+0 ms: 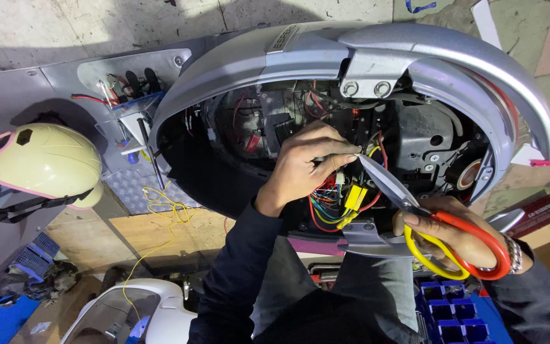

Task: The person works on the exposed wiring inside the front compartment of a scooter. They use a pair of shears to cut and strip the insulation from various colored wires, then proceed to twist and connect the wire ends together by hand.

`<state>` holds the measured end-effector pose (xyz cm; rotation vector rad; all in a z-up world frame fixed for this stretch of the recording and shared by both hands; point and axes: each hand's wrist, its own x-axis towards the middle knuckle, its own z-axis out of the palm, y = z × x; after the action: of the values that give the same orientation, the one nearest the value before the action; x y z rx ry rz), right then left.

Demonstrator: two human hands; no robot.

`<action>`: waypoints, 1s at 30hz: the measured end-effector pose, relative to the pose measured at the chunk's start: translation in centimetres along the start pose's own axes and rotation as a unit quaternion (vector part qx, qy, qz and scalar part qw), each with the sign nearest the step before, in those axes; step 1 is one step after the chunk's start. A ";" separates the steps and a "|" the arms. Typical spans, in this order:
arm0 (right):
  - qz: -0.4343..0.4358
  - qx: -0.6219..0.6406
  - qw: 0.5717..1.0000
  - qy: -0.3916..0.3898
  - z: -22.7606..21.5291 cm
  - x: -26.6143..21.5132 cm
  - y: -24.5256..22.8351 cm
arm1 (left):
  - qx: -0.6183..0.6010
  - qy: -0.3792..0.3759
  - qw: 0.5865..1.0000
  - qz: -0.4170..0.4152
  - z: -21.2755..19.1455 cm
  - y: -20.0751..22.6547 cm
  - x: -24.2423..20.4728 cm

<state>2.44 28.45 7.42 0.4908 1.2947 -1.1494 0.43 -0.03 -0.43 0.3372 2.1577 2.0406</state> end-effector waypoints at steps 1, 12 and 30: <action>-0.001 0.001 1.000 0.000 -0.2 0.0 0.1 | 0.000 -0.001 1.000 0.000 0.1 -0.2 -0.1; -0.016 0.049 0.999 -0.011 0.0 -0.6 1.5 | 0.011 0.078 0.996 -0.052 1.6 2.0 -0.6; -0.141 0.259 0.953 0.072 8.2 1.0 1.7 | -0.077 0.224 0.956 -0.171 4.7 1.8 -2.5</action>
<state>7.77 22.00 8.26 0.8021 1.2055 -1.7356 4.17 3.96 0.94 -0.5328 2.0648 2.2066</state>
